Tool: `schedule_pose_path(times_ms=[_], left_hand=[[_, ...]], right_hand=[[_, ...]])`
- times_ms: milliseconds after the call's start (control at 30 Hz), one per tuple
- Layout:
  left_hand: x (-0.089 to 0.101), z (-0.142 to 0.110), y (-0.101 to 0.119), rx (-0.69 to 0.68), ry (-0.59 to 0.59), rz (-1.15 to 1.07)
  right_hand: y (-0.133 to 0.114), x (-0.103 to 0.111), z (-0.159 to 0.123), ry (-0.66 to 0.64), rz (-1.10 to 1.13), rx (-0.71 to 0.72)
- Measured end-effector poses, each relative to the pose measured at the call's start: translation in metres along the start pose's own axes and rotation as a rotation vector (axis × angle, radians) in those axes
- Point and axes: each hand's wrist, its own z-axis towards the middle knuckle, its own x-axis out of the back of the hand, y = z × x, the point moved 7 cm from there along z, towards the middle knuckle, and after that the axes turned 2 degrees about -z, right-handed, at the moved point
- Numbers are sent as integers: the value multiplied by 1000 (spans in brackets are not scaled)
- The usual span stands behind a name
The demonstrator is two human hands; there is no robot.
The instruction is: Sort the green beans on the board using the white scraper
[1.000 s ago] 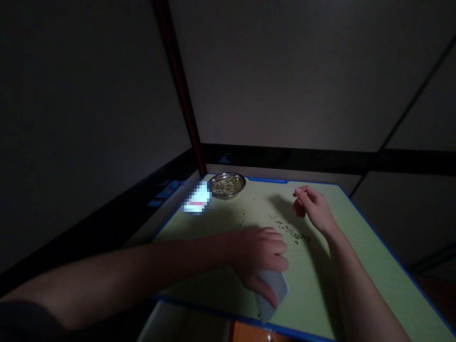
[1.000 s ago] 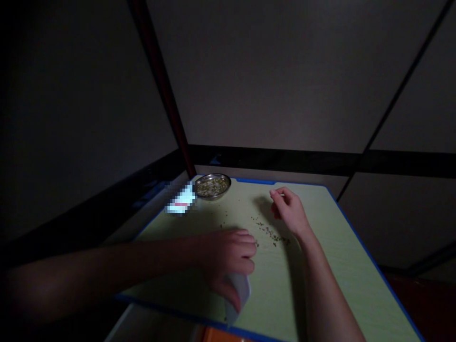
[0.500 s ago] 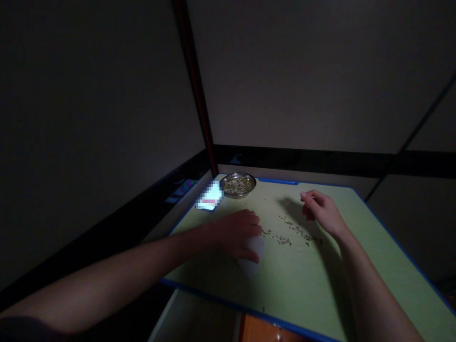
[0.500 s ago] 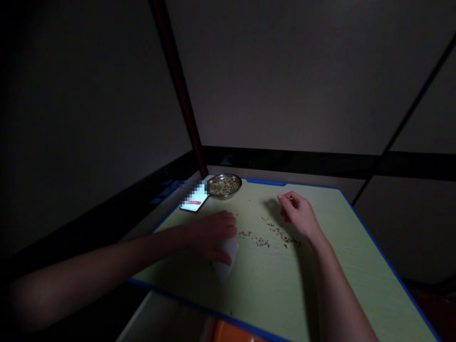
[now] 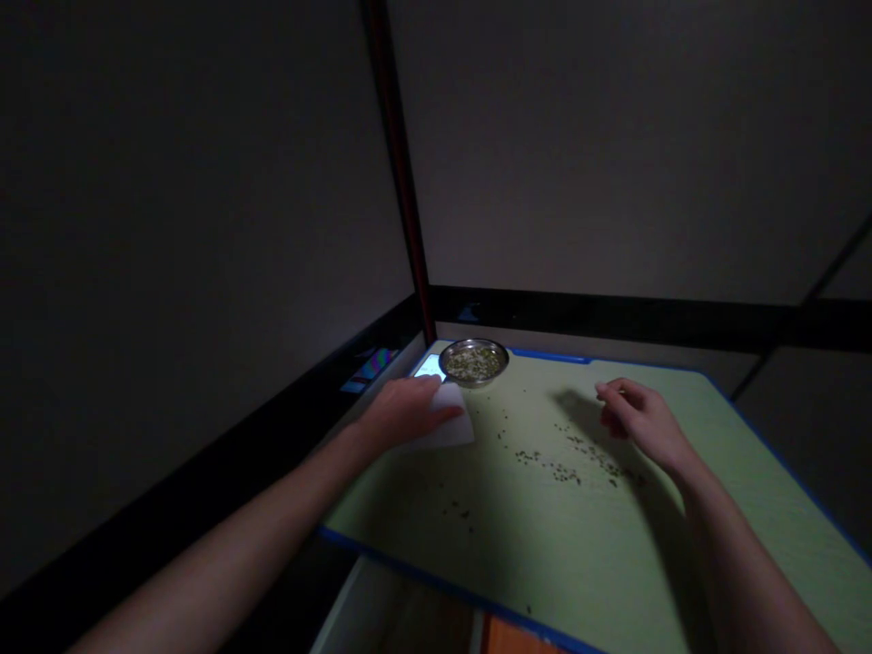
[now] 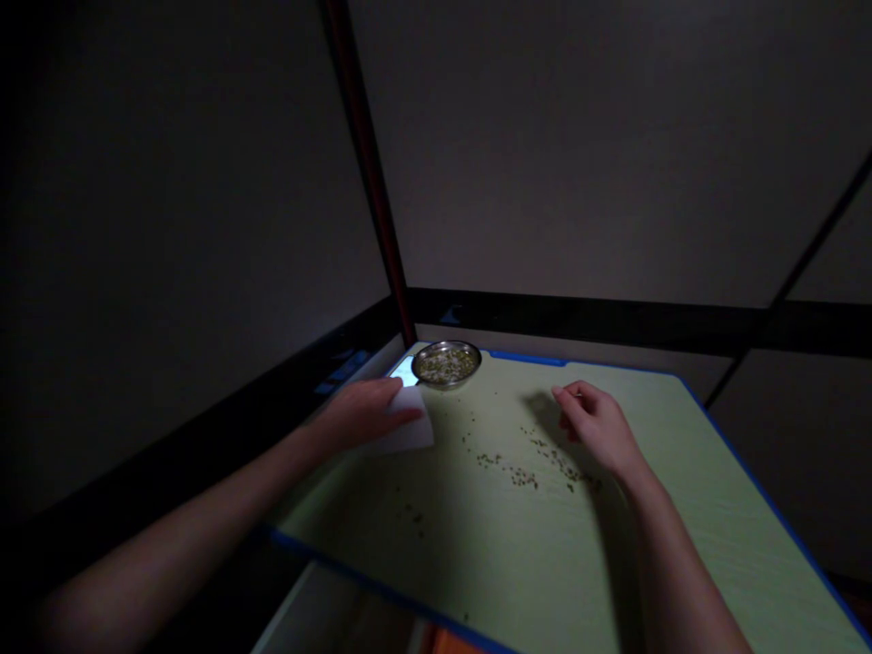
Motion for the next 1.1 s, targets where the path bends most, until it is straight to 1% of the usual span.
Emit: schedule_pose_path(times_ms=[100,167,233,300,433,600,800,967,1033,1100], left_hand=[[-11,-9,-18,120,2,23],[-19,-13,-23,170,-6,27],[-25,-15,-22,184,-20,19],[-28,-16,-16,161,-46,-1],[-32,-21,4,69,-127,-51],[-27,-28,31,-52,-167,-110],[-25,-34,58,-179,-226,-163],[-24,-35,62,-186,-213,-182],[-22,-34,58,-169,-218,-175],[-15,-32,48,-120,-200,-171]], right_hand=[[3,-2,0,-17,-35,-2],[4,-3,0,-23,-56,-8],[6,-4,0,-29,-68,-15],[8,-5,0,-34,-79,-24],[14,-8,1,-59,-106,-42],[21,-11,1,-86,-112,-72],[21,-11,0,-87,-139,-76],[18,-11,0,-84,-154,-70],[18,-12,0,-90,-136,-74],[17,-12,-1,-88,-107,-78]])
